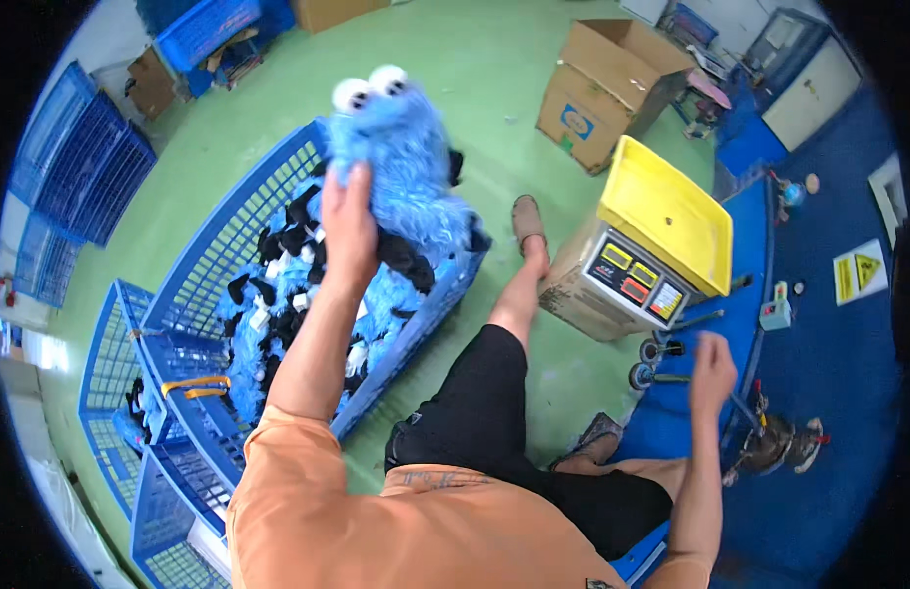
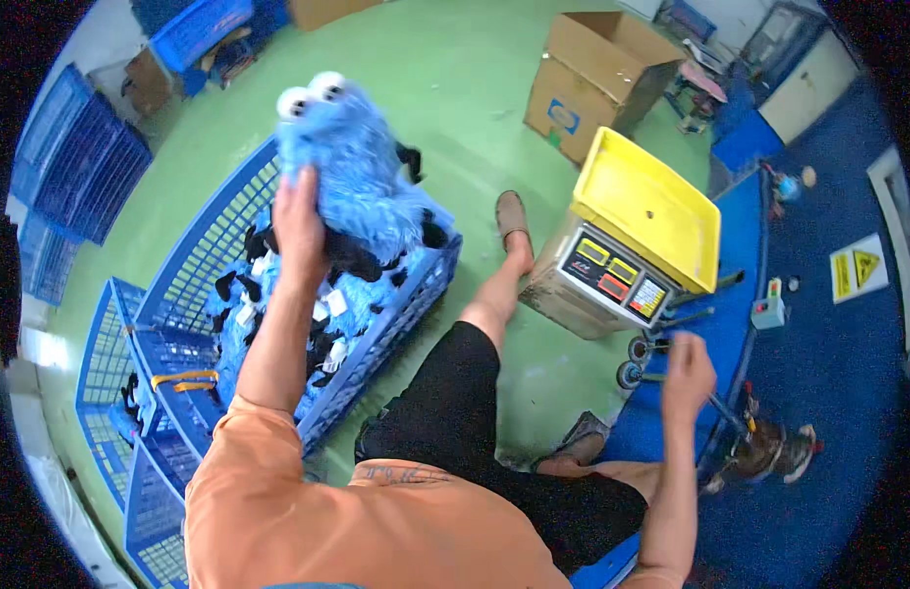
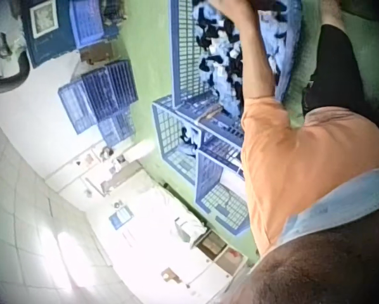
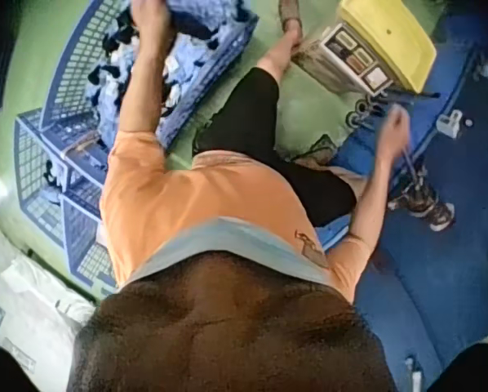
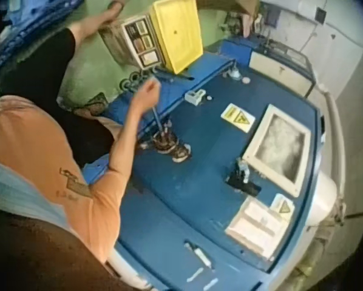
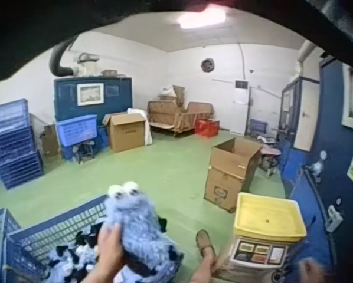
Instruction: The person is weighing plush blue monster toys on a digital scale and then placing them into a blue plastic crate.
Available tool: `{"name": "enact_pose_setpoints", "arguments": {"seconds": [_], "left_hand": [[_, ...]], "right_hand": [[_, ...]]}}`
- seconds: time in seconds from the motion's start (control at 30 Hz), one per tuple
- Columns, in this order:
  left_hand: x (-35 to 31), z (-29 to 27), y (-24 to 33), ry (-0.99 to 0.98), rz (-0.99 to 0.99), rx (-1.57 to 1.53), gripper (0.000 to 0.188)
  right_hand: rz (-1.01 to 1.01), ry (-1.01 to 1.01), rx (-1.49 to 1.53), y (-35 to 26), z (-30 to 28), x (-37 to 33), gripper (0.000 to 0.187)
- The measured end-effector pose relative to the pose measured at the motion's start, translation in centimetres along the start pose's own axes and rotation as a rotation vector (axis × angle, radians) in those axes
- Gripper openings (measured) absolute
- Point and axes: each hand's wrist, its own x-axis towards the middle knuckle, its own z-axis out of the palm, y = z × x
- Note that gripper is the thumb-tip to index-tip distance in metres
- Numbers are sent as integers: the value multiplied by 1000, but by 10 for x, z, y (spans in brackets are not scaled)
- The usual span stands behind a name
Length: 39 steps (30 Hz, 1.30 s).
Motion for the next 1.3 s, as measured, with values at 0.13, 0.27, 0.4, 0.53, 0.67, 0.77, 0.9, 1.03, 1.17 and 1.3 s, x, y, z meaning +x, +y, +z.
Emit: {"name": "enact_pose_setpoints", "arguments": {"seconds": [0.13,0.27,0.4,0.53,0.67,0.77,0.9,1.03,1.17,1.3], "left_hand": [[-26,54,62,-125,-205,-325,42],[-73,107,51,-321,-444,-613,46],[-127,131,18,-391,-637,-518,48],[-176,149,-21,-592,-849,-421,42],[-209,164,-51,-472,-1188,-449,36],[-218,181,-68,-486,-1242,-526,36],[-208,208,-84,-562,-1271,-695,36],[-200,225,-94,-812,-1246,-937,36],[-209,229,-105,-787,-1328,-977,42],[-220,230,-120,-711,-1365,-975,42]], "right_hand": [[38,-366,612,-66,39,-11,22],[63,-402,1009,-109,52,-29,28],[312,-526,1531,-81,38,-36,29],[200,-474,1161,-17,22,-48,25],[233,-251,1311,17,22,-69,16],[210,-200,1297,23,26,-80,15],[164,-208,1297,17,25,-93,14],[194,-352,1245,9,19,-101,15],[464,-202,1318,-1,19,-93,14],[300,128,1134,-6,29,-82,14]]}}
